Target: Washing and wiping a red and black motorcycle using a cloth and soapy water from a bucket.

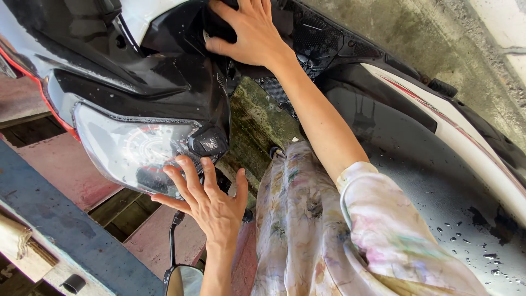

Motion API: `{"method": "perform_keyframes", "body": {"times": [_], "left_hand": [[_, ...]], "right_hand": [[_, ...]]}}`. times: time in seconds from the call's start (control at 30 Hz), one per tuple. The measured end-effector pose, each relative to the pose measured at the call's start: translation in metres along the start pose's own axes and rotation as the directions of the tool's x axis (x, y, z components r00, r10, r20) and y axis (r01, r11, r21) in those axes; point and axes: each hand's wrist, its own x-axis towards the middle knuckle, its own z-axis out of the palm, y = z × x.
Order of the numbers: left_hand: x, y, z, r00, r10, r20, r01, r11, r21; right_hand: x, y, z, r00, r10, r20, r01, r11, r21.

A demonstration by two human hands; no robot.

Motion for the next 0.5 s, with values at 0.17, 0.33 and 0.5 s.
{"method": "perform_keyframes", "body": {"times": [0.17,0.33,0.5], "left_hand": [[-0.002,0.001,0.002,1.000,-0.006,0.028,0.006,1.000,0.013],[0.001,0.004,0.001,0.999,-0.024,0.030,0.023,0.999,0.032],[0.003,0.007,0.003,1.000,-0.025,0.008,0.025,0.999,0.038]], "right_hand": [[0.015,0.009,0.010,0.990,-0.103,0.094,0.118,0.978,-0.173],[0.045,0.049,0.047,0.979,-0.003,0.202,0.034,0.988,-0.151],[0.030,0.032,0.027,0.982,-0.125,0.145,0.144,0.982,-0.126]]}}
